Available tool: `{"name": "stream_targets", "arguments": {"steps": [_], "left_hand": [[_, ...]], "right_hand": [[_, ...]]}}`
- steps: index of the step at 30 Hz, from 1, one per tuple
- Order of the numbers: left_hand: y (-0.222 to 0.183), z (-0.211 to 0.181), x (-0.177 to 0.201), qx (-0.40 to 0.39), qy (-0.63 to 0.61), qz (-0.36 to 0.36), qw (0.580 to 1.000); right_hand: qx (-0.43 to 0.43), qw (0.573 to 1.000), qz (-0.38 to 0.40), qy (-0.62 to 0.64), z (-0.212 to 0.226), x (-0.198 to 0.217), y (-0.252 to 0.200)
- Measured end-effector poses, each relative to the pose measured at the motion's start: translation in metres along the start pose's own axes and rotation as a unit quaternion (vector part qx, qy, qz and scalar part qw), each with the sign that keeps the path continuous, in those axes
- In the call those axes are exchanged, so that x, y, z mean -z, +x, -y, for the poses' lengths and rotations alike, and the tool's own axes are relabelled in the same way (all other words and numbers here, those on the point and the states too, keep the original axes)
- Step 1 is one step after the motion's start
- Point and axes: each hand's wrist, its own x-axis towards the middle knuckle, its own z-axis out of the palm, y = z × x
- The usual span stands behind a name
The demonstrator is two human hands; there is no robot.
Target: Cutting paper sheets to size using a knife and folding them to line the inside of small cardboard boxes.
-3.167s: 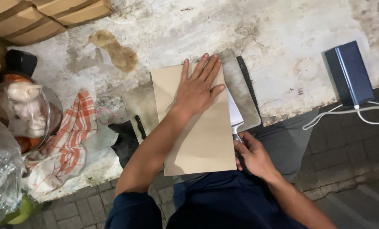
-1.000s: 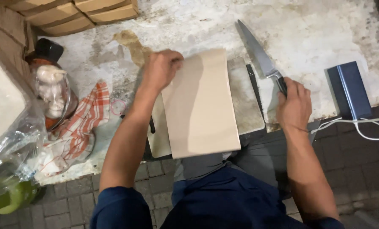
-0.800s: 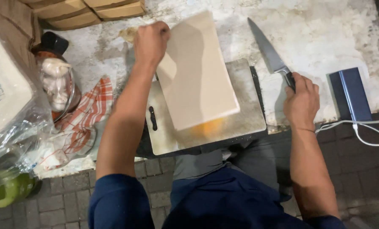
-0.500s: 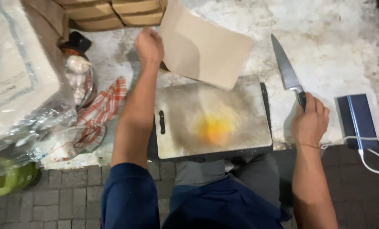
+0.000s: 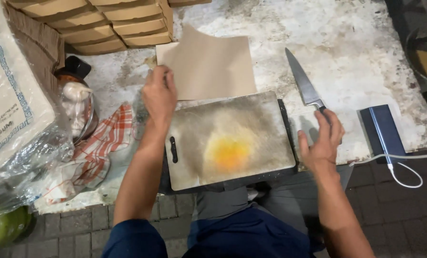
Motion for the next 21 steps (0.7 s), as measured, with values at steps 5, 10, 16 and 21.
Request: {"name": "stream_targets", "arguments": {"steps": [5, 10, 16, 21], "left_hand": [[0.003, -0.105, 0.046, -0.066, -0.115, -0.041, 0.990], [-0.063, -0.162, 0.044, 0.205, -0.460, -0.025, 0.864], [-0.111, -0.201, 0.068, 0.431, -0.628, -0.051, 0.646], [-0.189, -0.139, 0.067, 0.258, -0.533, 0.033, 0.805]], "right_hand": [[-0.004, 0.983, 0.067, 0.173, 0.049, 0.009, 0.007], [0.037, 0.940, 0.139, 0.310, 0.097, -0.010, 0.000], [0.207, 0.950, -0.011, 0.233, 0.115, -0.030, 0.003], [0.183, 0.937, -0.053, 0.292, 0.093, -0.026, 0.010]]}}
